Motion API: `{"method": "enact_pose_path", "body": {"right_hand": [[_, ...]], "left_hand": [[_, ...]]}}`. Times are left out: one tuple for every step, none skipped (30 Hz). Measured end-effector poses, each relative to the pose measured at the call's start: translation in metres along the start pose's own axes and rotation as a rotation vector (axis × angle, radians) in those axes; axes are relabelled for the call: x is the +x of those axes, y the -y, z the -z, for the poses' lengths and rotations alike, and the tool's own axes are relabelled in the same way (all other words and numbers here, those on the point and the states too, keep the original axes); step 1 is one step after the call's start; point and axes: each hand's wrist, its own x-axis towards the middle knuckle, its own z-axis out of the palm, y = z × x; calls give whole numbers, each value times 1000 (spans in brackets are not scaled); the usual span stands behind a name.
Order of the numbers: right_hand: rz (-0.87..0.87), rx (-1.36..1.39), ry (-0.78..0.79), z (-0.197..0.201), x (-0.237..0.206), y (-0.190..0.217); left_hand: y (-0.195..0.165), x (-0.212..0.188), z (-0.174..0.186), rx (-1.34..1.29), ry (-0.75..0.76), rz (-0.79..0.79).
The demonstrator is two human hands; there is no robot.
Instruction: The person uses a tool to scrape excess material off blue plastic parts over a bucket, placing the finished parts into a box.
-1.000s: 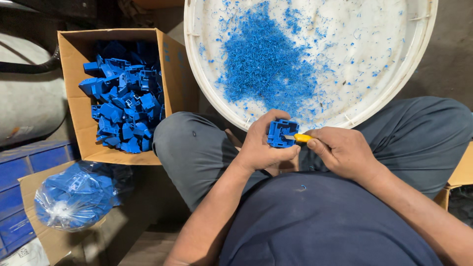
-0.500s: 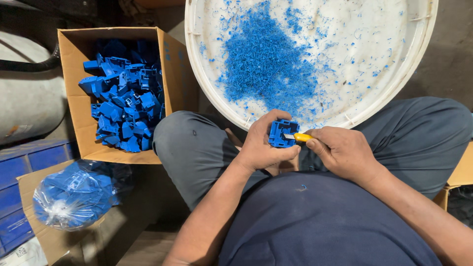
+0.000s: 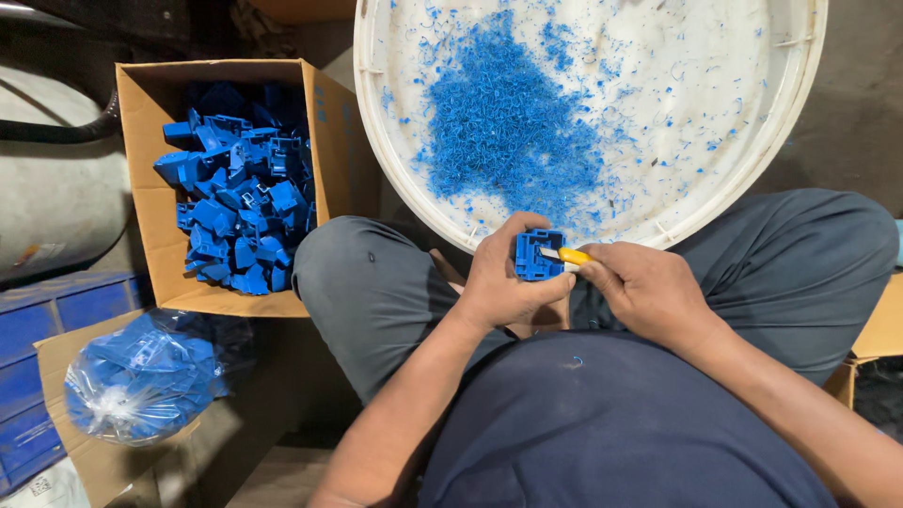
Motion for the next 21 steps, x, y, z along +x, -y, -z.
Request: {"method": "enact_pose_path", "body": {"right_hand": [[4, 46, 8, -1, 0, -2], [-24, 74, 22, -2, -1, -4], [-49, 100, 36, -3, -2, -6], [-74, 126, 51, -3, -3, -8], [-84, 113, 42, -3, -4, -9], [-95, 101, 33, -2, -6, -10], [-107, 89, 22, -1, -7, -10], [-89, 79, 19, -1, -7, -10], [-72, 69, 16, 0, -7, -9], [-55, 59, 15, 0, -7, -9], [-61, 31, 25, 1, -7, -8], [-65, 4, 33, 1, -7, -7], [-69, -22, 43, 1, -6, -6], [-72, -27, 47, 2, -6, -5], [-74, -33, 50, 2, -5, -4], [-75, -39, 53, 2, -5, -3], [-73, -43, 53, 3, -5, -3], [-71, -47, 52, 3, -4, -2], [-69, -50, 52, 3, -4, -2], [-87, -55, 70, 3, -4, -2], [-105, -60, 87, 3, -3, -2]], "left_hand": [[-1, 0, 0, 79, -36, -56], [-2, 1, 0, 157, -72, -111], [-4, 1, 1, 235, -109, -169], [-5, 2, 2, 294, -124, -211], [-6, 2, 3, 352, -138, -249], [-7, 2, 4, 412, -151, -286], [-8, 1, 5, 425, -142, -302], [-9, 1, 5, 437, -134, -321], [-9, 1, 5, 449, -124, -340], [-10, 1, 5, 445, -117, -336], [-11, 1, 4, 442, -111, -332], [-11, 1, 4, 440, -107, -330], [-12, 1, 5, 437, -103, -336], [-12, 0, 5, 434, -99, -342], [-12, 1, 5, 430, -95, -350], [-12, 1, 5, 432, -92, -351], [-13, 1, 5, 433, -89, -353], [-13, 1, 5, 435, -86, -354], [-13, 1, 5, 441, -77, -337], [-13, 1, 5, 448, -68, -319], [-13, 2, 4, 454, -59, -301]]}}
